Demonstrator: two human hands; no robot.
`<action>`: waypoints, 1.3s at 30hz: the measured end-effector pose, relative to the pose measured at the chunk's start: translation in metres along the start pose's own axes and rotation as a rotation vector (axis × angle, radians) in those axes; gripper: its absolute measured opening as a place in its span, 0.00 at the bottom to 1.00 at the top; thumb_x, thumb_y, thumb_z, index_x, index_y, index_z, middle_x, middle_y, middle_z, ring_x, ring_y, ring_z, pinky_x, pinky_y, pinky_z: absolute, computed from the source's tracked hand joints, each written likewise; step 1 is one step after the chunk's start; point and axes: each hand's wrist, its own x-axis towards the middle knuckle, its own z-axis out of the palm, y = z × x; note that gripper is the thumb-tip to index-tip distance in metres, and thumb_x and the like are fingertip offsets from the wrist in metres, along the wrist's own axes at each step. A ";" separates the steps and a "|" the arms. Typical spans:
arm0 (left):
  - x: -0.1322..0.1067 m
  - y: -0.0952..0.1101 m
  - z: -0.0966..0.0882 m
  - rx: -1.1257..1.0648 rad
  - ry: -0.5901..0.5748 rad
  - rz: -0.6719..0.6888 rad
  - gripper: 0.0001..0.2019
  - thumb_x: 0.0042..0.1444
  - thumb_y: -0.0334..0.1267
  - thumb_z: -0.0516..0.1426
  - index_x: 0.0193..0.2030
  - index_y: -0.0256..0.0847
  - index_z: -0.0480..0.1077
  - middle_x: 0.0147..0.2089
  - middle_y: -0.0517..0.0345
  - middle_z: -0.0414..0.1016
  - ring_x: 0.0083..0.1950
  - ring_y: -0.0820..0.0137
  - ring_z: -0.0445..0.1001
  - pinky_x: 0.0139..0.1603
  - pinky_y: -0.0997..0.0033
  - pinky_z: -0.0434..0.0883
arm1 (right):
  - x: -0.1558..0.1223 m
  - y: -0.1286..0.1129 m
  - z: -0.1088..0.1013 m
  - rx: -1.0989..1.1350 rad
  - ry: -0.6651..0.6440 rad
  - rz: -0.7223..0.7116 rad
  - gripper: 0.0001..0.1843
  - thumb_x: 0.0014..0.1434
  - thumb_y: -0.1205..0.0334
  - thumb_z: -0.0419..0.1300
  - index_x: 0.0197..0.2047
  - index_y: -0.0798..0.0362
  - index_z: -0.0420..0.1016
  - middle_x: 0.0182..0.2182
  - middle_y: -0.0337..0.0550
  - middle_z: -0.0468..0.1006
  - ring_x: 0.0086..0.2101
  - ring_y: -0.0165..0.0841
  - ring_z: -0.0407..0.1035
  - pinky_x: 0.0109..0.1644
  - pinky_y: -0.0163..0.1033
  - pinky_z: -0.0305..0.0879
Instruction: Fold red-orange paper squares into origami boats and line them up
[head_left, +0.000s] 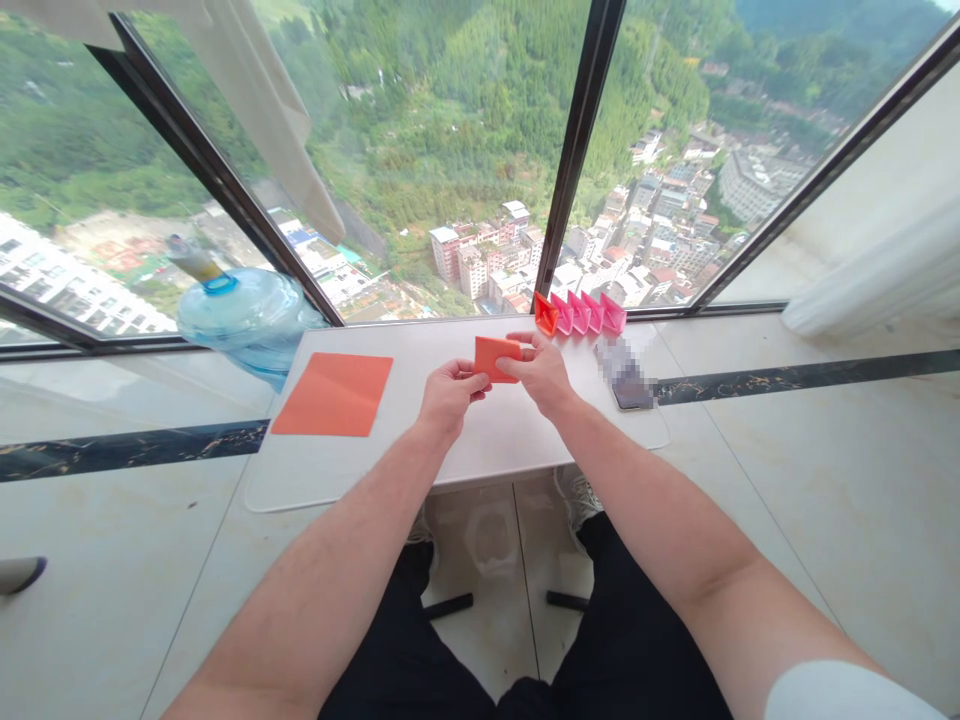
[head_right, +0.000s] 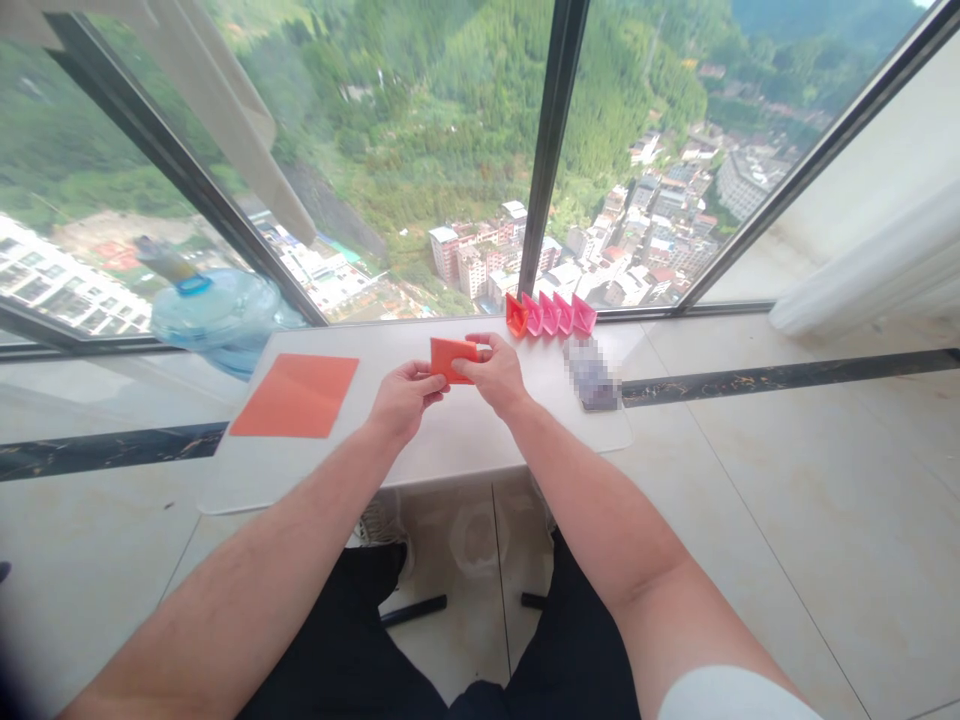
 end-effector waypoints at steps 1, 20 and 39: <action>0.000 -0.001 0.000 -0.043 0.014 -0.006 0.15 0.34 0.35 0.68 0.29 0.39 0.69 0.26 0.59 0.76 0.29 0.71 0.74 0.35 0.69 0.68 | 0.000 0.001 0.001 0.007 -0.010 0.001 0.27 0.41 0.59 0.70 0.46 0.52 0.73 0.31 0.39 0.81 0.31 0.35 0.76 0.36 0.40 0.73; 0.006 -0.006 -0.004 -0.210 -0.025 0.063 0.16 0.38 0.37 0.71 0.35 0.35 0.79 0.35 0.53 0.81 0.35 0.65 0.79 0.45 0.58 0.76 | -0.007 0.001 0.008 -0.184 -0.162 -0.008 0.11 0.44 0.60 0.66 0.33 0.53 0.73 0.24 0.36 0.77 0.24 0.31 0.70 0.30 0.37 0.68; 0.002 0.001 -0.008 0.213 -0.093 0.212 0.17 0.42 0.43 0.70 0.39 0.37 0.82 0.36 0.54 0.82 0.39 0.61 0.79 0.47 0.59 0.75 | -0.008 -0.007 -0.001 -0.359 0.019 -0.329 0.08 0.52 0.57 0.63 0.35 0.51 0.76 0.33 0.40 0.80 0.34 0.33 0.73 0.41 0.40 0.69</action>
